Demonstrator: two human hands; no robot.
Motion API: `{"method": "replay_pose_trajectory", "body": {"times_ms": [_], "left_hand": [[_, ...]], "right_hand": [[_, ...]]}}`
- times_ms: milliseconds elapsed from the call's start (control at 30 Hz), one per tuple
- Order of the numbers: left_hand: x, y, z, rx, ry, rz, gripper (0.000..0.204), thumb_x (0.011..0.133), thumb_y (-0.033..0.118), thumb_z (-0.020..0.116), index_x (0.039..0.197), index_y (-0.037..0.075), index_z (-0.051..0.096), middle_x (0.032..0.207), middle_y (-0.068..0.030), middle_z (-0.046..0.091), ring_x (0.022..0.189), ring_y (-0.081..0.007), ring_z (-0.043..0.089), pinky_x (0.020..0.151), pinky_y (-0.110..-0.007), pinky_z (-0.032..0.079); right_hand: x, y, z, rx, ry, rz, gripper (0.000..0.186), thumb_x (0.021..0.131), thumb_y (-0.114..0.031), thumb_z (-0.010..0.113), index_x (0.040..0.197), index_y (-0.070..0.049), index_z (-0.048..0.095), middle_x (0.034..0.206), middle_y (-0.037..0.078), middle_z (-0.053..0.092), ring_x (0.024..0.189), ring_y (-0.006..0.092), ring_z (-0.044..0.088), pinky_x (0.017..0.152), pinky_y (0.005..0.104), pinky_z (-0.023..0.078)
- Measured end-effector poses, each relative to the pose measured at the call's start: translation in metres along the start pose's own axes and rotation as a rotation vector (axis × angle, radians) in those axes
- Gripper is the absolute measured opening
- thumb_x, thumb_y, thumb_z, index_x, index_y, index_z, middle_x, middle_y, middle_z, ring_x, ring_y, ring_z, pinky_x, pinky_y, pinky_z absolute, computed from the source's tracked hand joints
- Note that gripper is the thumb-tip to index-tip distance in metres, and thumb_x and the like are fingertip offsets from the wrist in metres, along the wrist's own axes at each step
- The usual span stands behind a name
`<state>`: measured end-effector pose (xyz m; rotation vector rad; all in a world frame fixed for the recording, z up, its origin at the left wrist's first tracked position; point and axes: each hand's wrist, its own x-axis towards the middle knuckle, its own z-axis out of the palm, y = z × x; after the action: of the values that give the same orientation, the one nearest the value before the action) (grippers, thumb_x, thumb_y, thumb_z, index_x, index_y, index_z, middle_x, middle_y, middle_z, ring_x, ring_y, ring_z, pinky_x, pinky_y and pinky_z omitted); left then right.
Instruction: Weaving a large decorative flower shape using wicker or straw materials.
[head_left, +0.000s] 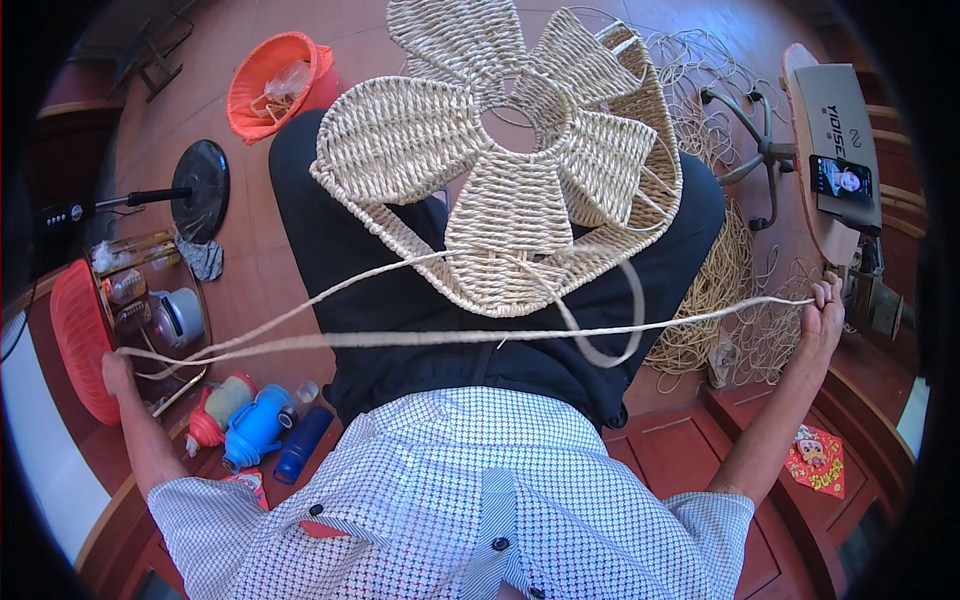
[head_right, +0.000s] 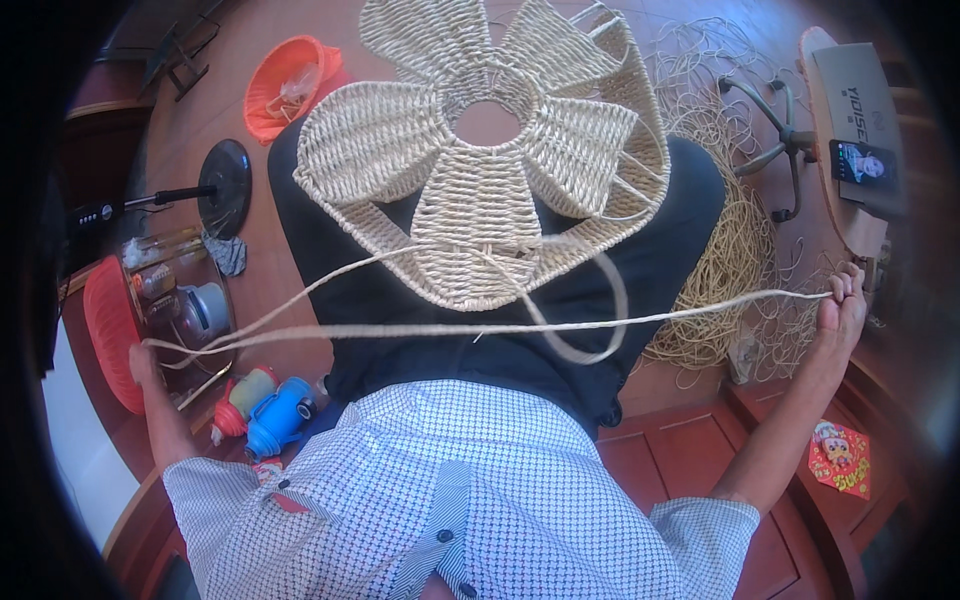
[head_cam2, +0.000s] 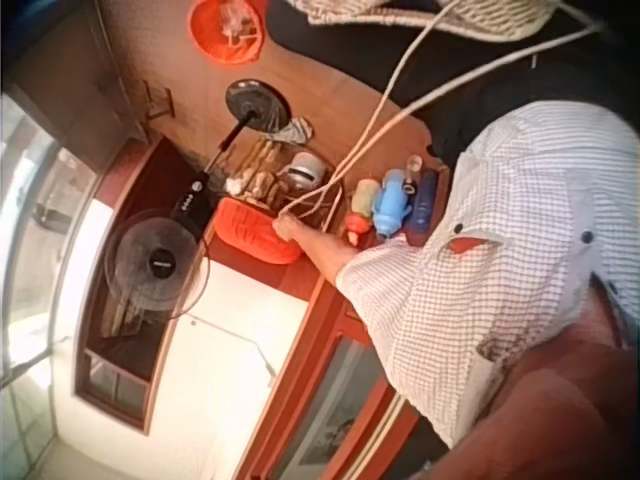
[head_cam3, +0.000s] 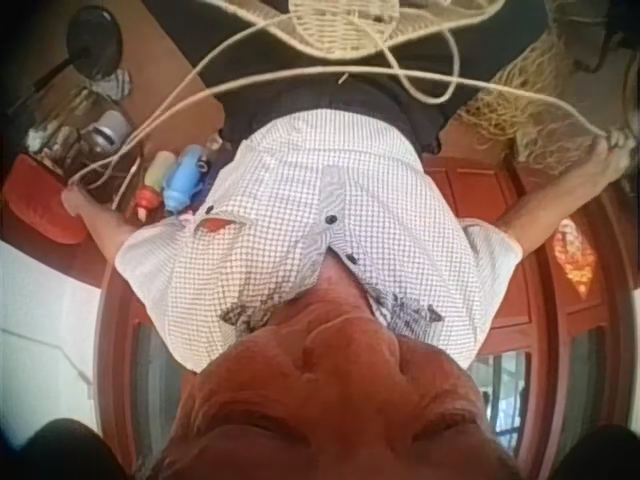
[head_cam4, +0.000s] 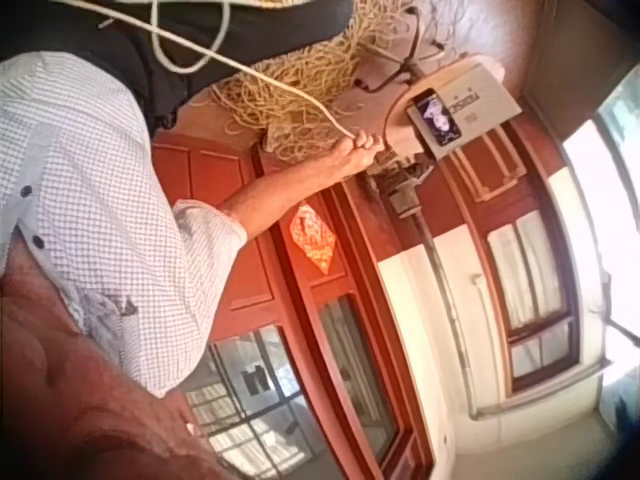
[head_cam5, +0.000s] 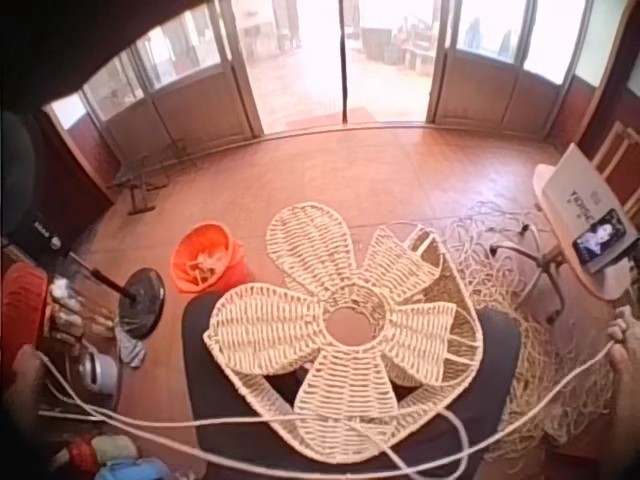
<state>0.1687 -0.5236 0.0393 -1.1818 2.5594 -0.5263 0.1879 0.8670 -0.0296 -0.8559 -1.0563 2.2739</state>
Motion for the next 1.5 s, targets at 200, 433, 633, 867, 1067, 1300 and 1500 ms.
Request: {"method": "replay_pose_trajectory", "body": {"times_ms": [200, 433, 633, 867, 1067, 1300, 1500], "left_hand": [[-0.199, 0.265, -0.113, -0.872, -0.365, 0.769, 0.035, 0.103, 0.023, 0.075, 0.131, 0.003, 0.076, 0.121, -0.0054, 0.077, 0.109, -0.0157, 0.069, 0.09, -0.032, 0.056], [-0.394, 0.373, -0.178, -0.928, -1.014, 0.873, 0.023, 0.108, 0.022, 0.069, 0.119, 0.005, 0.078, 0.102, 0.0023, 0.072, 0.083, -0.0059, 0.062, 0.069, -0.022, 0.046], [-0.284, 0.336, -0.108, -1.091, -0.48, 0.642, 0.031, 0.114, 0.032, 0.066, 0.098, 0.006, 0.075, 0.085, 0.0063, 0.057, 0.08, -0.004, 0.047, 0.072, -0.024, 0.037], [-0.154, 0.224, -0.039, -0.722, 0.151, 0.478, 0.037, 0.113, 0.037, 0.068, 0.096, 0.004, 0.073, 0.084, 0.0001, 0.059, 0.08, -0.0107, 0.052, 0.075, -0.031, 0.044], [-0.191, 0.255, -0.061, -0.326, 0.108, 0.548, 0.032, 0.112, 0.034, 0.068, 0.111, 0.003, 0.076, 0.094, -0.0151, 0.073, 0.092, -0.0286, 0.073, 0.085, -0.042, 0.054], [-0.363, 0.356, -0.15, -0.994, -0.282, 0.856, 0.021, 0.112, 0.017, 0.066, 0.127, 0.004, 0.072, 0.101, -0.0046, 0.072, 0.086, -0.0123, 0.068, 0.078, -0.03, 0.055], [-0.404, 0.383, -0.141, -1.162, -0.728, 0.833, 0.017, 0.108, 0.018, 0.075, 0.116, 0.002, 0.072, 0.087, 0.0056, 0.064, 0.076, -0.0027, 0.055, 0.067, -0.022, 0.044]], "right_hand": [[-0.071, 0.074, 0.126, -0.018, -0.222, 0.18, 0.011, 0.12, -0.004, 0.051, 0.128, 0.001, 0.054, 0.108, 0.008, 0.063, 0.068, 0.0068, 0.041, 0.053, 0.0215, 0.034], [-0.175, 0.146, 0.243, -0.381, -0.365, 0.153, 0.018, 0.121, -0.017, 0.056, 0.133, -0.004, 0.058, 0.111, 0.002, 0.062, 0.07, -0.0002, 0.039, 0.054, 0.0163, 0.033], [-0.228, 0.188, 0.264, -0.658, -0.414, 0.182, 0.013, 0.118, -0.021, 0.063, 0.125, -0.011, 0.062, 0.099, -0.003, 0.061, 0.063, -0.0035, 0.037, 0.052, 0.0152, 0.029], [-0.284, 0.225, 0.287, -0.998, -0.664, 0.201, 0.025, 0.101, -0.005, 0.079, 0.125, -0.003, 0.072, 0.096, -0.008, 0.059, 0.079, -0.0001, 0.049, 0.069, 0.0183, 0.041], [-0.296, 0.24, 0.3, -1.251, -0.734, -0.015, 0.021, 0.097, -0.003, 0.08, 0.118, 0.0, 0.078, 0.088, 0.0, 0.062, 0.07, 0.0088, 0.053, 0.066, 0.0265, 0.044], [-0.307, 0.253, 0.302, -1.297, -0.753, -0.342, 0.019, 0.095, 0.0, 0.081, 0.113, -0.004, 0.08, 0.094, 0.006, 0.068, 0.069, 0.0126, 0.058, 0.062, 0.0285, 0.045], [-0.317, 0.264, 0.311, -1.264, -0.853, -0.528, 0.019, 0.094, 0.0, 0.082, 0.112, -0.005, 0.079, 0.097, 0.007, 0.071, 0.074, 0.0158, 0.069, 0.062, 0.0314, 0.055]]}}
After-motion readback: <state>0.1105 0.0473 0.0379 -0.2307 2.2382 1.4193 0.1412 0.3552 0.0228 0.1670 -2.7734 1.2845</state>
